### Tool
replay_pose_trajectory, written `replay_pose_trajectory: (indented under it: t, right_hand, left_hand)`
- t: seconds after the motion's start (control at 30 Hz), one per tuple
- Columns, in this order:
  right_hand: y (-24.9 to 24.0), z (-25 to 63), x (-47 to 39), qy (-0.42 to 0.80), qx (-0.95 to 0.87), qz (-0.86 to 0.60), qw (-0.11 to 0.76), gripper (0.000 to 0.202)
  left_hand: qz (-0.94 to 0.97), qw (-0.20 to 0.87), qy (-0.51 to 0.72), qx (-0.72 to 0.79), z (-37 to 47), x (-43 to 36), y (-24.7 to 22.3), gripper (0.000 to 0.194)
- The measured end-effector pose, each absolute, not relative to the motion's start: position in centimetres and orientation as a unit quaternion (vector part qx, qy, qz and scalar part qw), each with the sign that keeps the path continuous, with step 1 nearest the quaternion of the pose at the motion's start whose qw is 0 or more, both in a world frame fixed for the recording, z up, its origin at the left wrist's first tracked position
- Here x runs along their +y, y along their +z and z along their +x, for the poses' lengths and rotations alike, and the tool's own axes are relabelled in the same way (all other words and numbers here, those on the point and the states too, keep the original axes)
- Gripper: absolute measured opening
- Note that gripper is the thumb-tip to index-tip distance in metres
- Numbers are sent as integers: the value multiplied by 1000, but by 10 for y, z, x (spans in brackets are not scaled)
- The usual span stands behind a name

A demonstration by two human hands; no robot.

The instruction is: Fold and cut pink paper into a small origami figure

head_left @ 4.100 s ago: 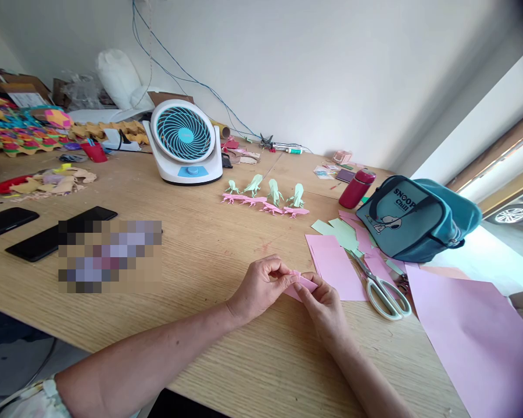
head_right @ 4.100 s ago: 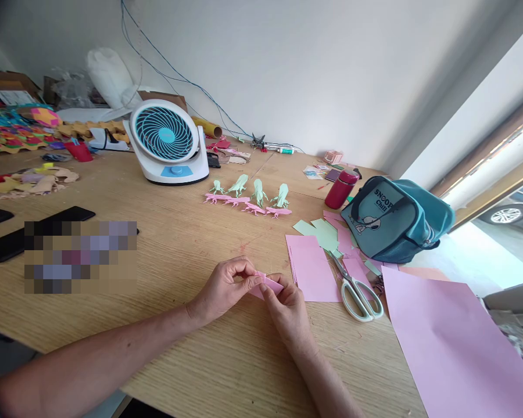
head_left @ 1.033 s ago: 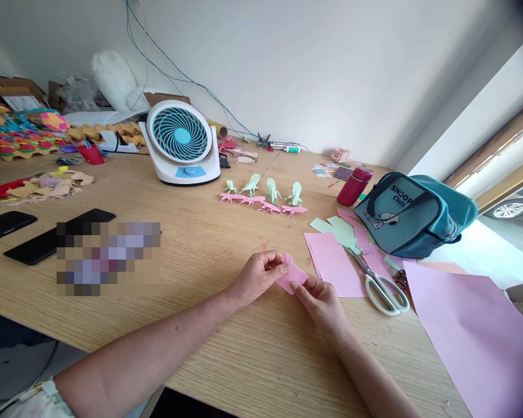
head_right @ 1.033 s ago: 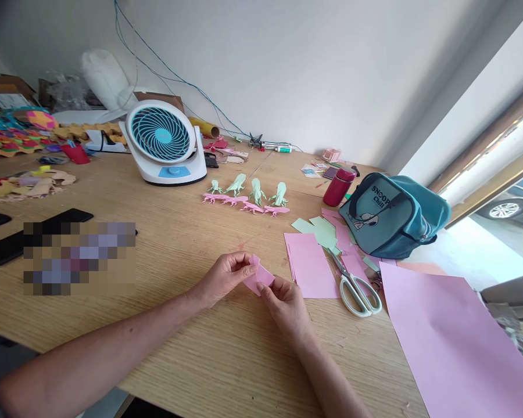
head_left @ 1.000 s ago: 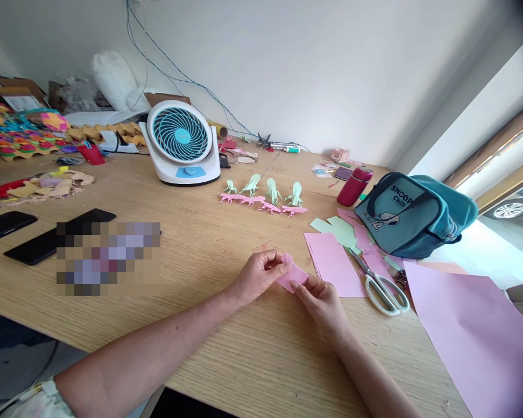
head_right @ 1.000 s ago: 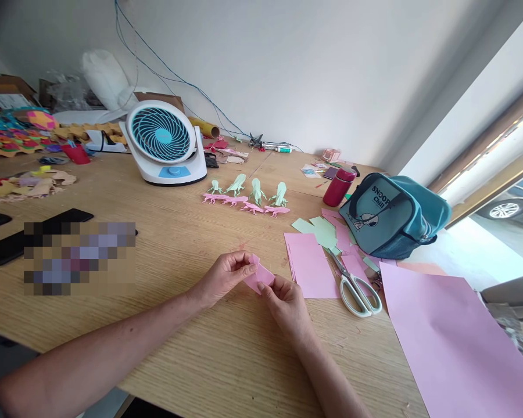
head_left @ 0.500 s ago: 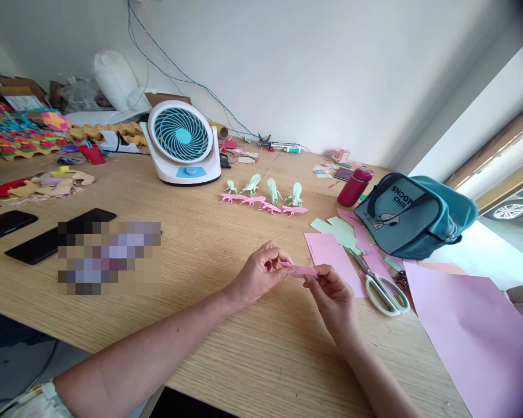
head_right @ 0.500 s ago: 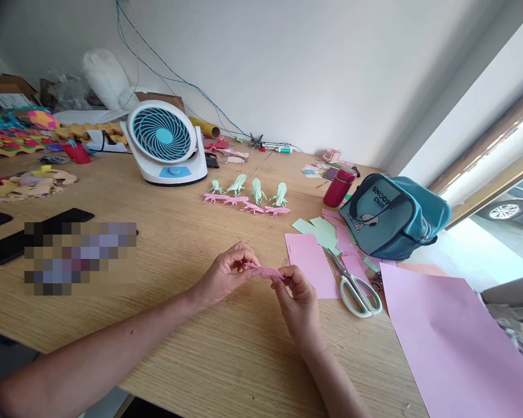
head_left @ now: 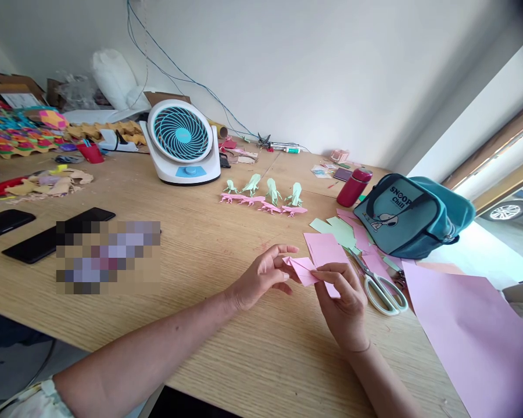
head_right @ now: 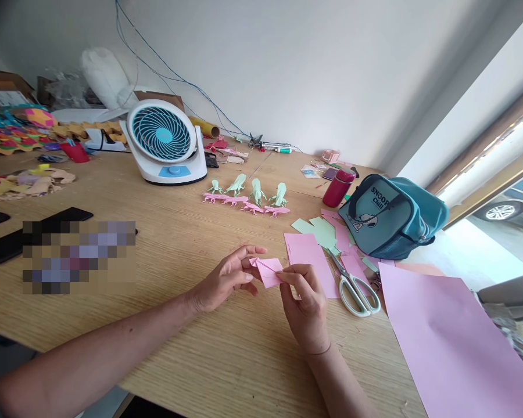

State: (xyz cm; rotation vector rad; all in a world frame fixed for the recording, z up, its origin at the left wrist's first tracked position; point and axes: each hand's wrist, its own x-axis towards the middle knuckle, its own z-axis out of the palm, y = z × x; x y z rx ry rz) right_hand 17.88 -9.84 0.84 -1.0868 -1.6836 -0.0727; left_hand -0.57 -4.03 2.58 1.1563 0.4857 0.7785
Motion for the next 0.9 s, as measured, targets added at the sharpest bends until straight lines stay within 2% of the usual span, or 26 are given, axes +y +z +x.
replay_pose_trajectory:
  t: [0.17, 0.47, 0.63, 0.9]
  right_hand:
    - [9, 181, -100, -53, -751, -433, 495, 34]
    - [8, 182, -97, 18, -778, -420, 467, 35]
    - [9, 186, -97, 24, -786, -416, 457, 32]
    - [11, 188, -97, 31, -799, -408, 441, 26]
  left_hand:
    - [533, 718, 353, 273, -4, -40, 24, 46]
    - [537, 687, 360, 331, -1, -32, 19, 52]
    - [532, 714, 325, 320, -3, -31, 17, 44]
    - [510, 742, 323, 292, -3, -32, 16, 46]
